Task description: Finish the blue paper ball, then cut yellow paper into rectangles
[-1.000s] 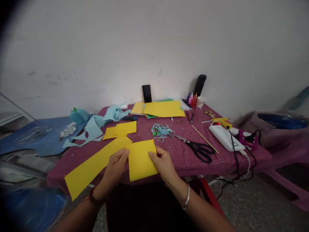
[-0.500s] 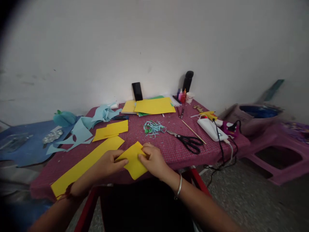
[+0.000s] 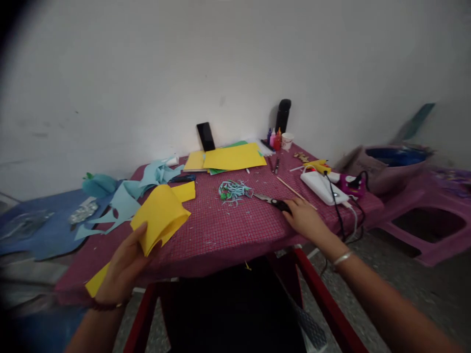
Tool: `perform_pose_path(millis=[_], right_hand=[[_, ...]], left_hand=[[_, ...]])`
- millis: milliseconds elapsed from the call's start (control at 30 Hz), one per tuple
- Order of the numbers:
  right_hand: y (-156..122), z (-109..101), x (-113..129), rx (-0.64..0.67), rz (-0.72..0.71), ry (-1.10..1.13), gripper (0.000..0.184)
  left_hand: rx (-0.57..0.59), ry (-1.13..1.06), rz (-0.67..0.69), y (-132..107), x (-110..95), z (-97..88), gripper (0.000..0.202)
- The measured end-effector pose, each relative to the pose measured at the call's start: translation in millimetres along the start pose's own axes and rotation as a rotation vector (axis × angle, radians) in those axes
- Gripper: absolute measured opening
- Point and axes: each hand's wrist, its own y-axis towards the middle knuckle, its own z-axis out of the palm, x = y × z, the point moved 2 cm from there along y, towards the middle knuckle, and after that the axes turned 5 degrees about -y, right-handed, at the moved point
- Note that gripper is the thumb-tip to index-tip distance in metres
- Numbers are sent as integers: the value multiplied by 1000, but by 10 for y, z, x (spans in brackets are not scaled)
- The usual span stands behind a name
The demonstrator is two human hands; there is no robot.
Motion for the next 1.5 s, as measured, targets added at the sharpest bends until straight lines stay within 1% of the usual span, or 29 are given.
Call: perform_pose_path(millis=[33, 100, 200, 267, 333, 433, 467, 533, 600, 633, 700, 733, 767, 833, 900, 967, 1033, 1067, 1133, 1233, 1300, 1367, 1433, 1500], right_hand=[[-30, 49, -100, 11, -23, -27, 35], [-86, 89, -193, 18, -50, -44, 34], [-154, 66, -227, 35, -26, -81, 37], [-179, 49, -267, 80, 0, -126, 43], [-173, 32, -332, 138, -5, -140, 49], [-100, -33, -415, 207, -55, -85, 51], [-71, -69, -427, 223, -45, -47, 49], [-40, -156, -405, 245, 67, 63, 43], [-86, -251, -269, 252, 204, 287, 42], [-143, -296, -148, 256, 250, 435, 45], [-302, -385, 207, 277, 194, 821, 56], [-396, -422, 418, 323, 141, 991, 63], [-489, -454, 646, 420, 43, 1167, 69], [-639, -496, 1065, 583, -94, 1447, 71], [-717, -484, 1388, 755, -104, 1637, 74], [-731, -441, 1605, 896, -68, 1794, 72], [-712, -396, 1736, 980, -16, 1903, 71], [-696, -379, 1781, 1001, 5, 1940, 71], [-663, -357, 1845, 1020, 38, 1994, 69], [-612, -316, 1903, 1040, 64, 2075, 60], [-580, -262, 1910, 1048, 108, 2111, 57], [-558, -199, 1897, 1032, 170, 2134, 56], [-551, -153, 1881, 1005, 222, 2149, 54], [-559, -136, 1883, 991, 230, 2168, 56]], left_hand=[[-30, -67, -13, 6, 20, -21, 27], [-66, -118, 3, 28, 76, -52, 25], [-54, -150, 37, 58, 149, -74, 23], [-40, -154, 43, 63, 167, -81, 24], [-40, -155, 31, 56, 167, -88, 27], [-12, -172, 15, 41, 157, -103, 32], [10, -182, 11, 39, 158, -111, 33], [68, -206, 5, 44, 170, -130, 37], [118, -221, 17, 57, 194, -145, 39], [136, -223, 25, 65, 211, -147, 40], [150, -215, 35, 81, 250, -139, 40], [147, -211, 39, 87, 269, -129, 40], [140, -210, 40, 92, 287, -116, 41], [136, -214, 30, 96, 313, -86, 42], [157, -227, 14, 90, 322, -58, 44], [172, -238, 6, 80, 322, -44, 46], [169, -244, 5, 75, 329, -46, 46], [170, -245, 0, 75, 341, -51, 46], [174, -235, -14, 83, 385, -70, 45], [185, -177, -41, 109, 487, -128, 44], [194, -122, -45, 129, 551, -179, 43], [185, -70, -21, 147, 587, -228, 42], [146, -33, 23, 160, 590, -264, 42], [124, -13, 52, 164, 575, -274, 41]])
